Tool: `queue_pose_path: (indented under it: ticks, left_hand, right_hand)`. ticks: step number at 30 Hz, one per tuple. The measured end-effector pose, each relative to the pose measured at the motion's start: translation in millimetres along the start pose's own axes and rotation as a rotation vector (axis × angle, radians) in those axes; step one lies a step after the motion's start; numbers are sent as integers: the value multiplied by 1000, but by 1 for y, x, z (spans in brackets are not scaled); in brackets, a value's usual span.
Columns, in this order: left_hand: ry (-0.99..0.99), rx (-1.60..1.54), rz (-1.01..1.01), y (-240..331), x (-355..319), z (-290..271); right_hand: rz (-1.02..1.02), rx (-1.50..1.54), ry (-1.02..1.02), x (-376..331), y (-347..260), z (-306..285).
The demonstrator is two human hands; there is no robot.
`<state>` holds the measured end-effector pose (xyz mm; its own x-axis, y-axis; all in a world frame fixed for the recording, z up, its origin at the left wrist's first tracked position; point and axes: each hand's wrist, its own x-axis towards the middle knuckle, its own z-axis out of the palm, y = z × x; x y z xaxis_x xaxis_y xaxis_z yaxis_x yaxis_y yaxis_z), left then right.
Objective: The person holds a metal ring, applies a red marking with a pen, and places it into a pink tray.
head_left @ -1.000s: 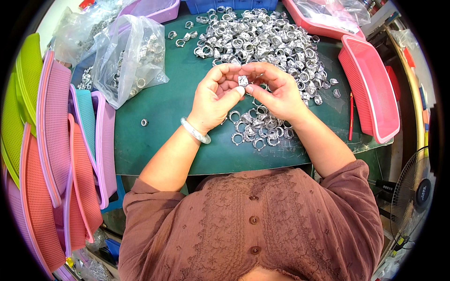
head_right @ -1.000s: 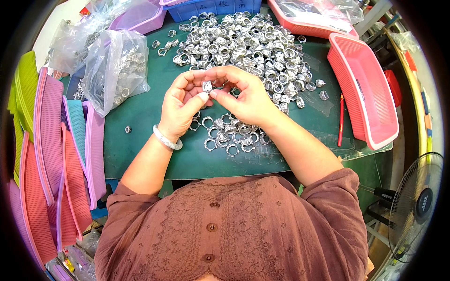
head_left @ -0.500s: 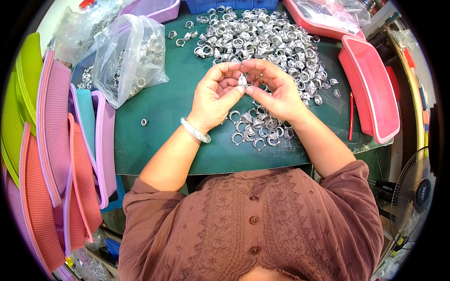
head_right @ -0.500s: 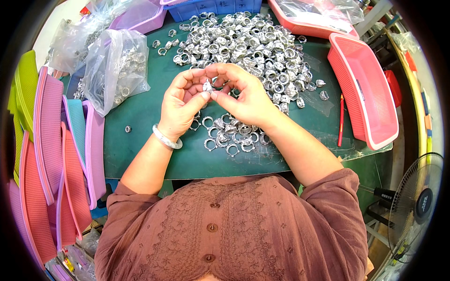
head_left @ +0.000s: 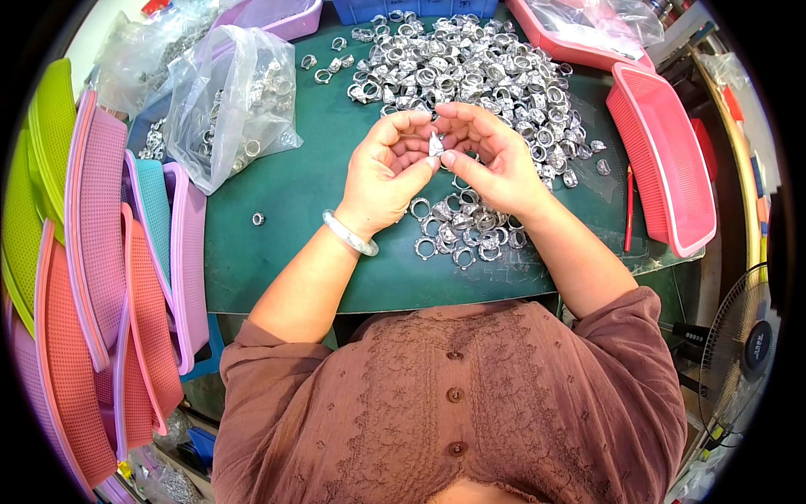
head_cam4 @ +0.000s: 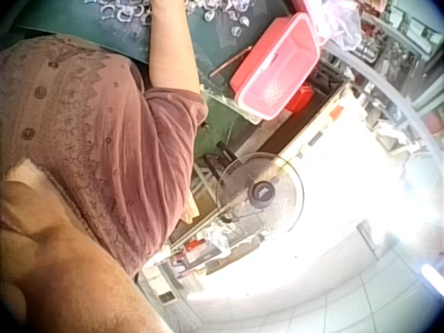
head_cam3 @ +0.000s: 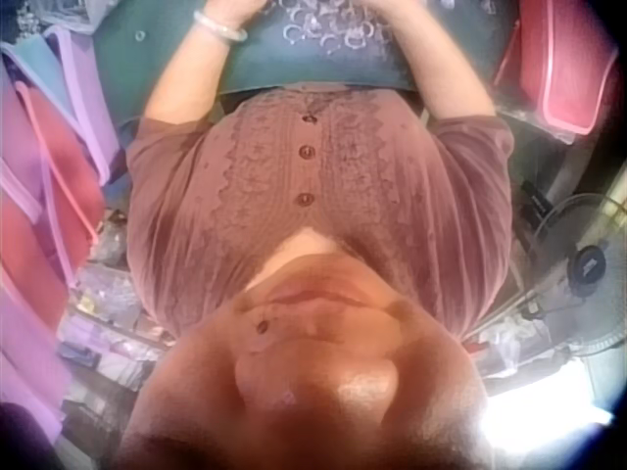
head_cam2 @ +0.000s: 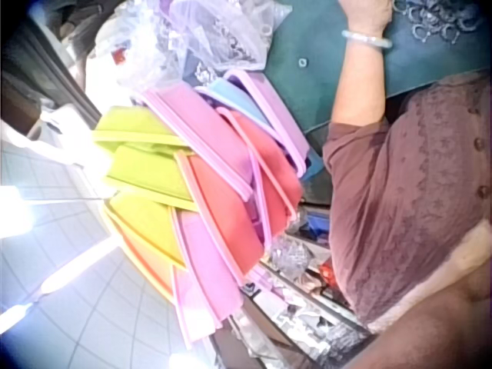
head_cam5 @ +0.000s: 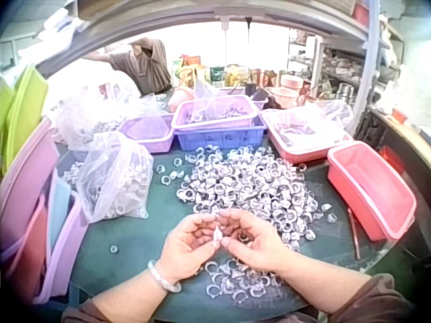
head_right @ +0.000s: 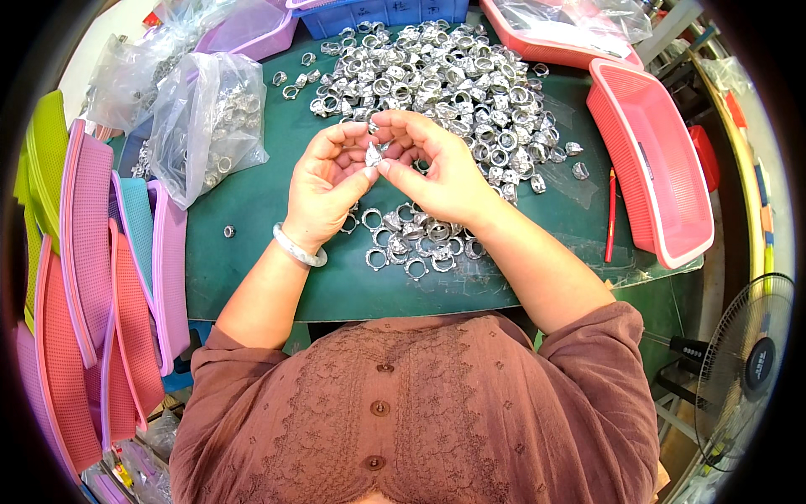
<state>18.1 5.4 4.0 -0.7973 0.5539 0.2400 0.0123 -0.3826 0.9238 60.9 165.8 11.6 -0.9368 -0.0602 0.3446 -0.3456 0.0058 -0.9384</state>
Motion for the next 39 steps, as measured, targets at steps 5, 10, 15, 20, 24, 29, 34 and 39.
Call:
queue_pose_path:
  ticks: [5, 10, 15, 20, 24, 29, 34, 39]
  left_hand:
    - [-7, 117, 14, 2, -1, -1]
    - [1, 226, 38, 1, 0, -3]
    - [13, 220, 77, 2, 0, 0]
    - [1, 234, 91, 1, 0, -1]
    - [-12, 250, 92, 1, 0, -2]
    - [-9, 210, 84, 3, 0, -1]
    - [6, 49, 50, 0, 1, -1]
    - [-31, -55, -29, -4, 3, -5]
  right_hand:
    - [7, 19, -6, 0, 0, 0]
    - [14, 25, -16, 0, -1, 1]
    - [-4, 14, -28, 0, -2, 0]
    - [-19, 8, -29, 1, -1, 0]
    - [-27, 11, -23, 1, 0, 1]
    - [-34, 8, -8, 0, 2, 0]
    - [-114, -119, 39, 0, 3, 0]
    - [-186, -236, 31, 1, -1, 3]
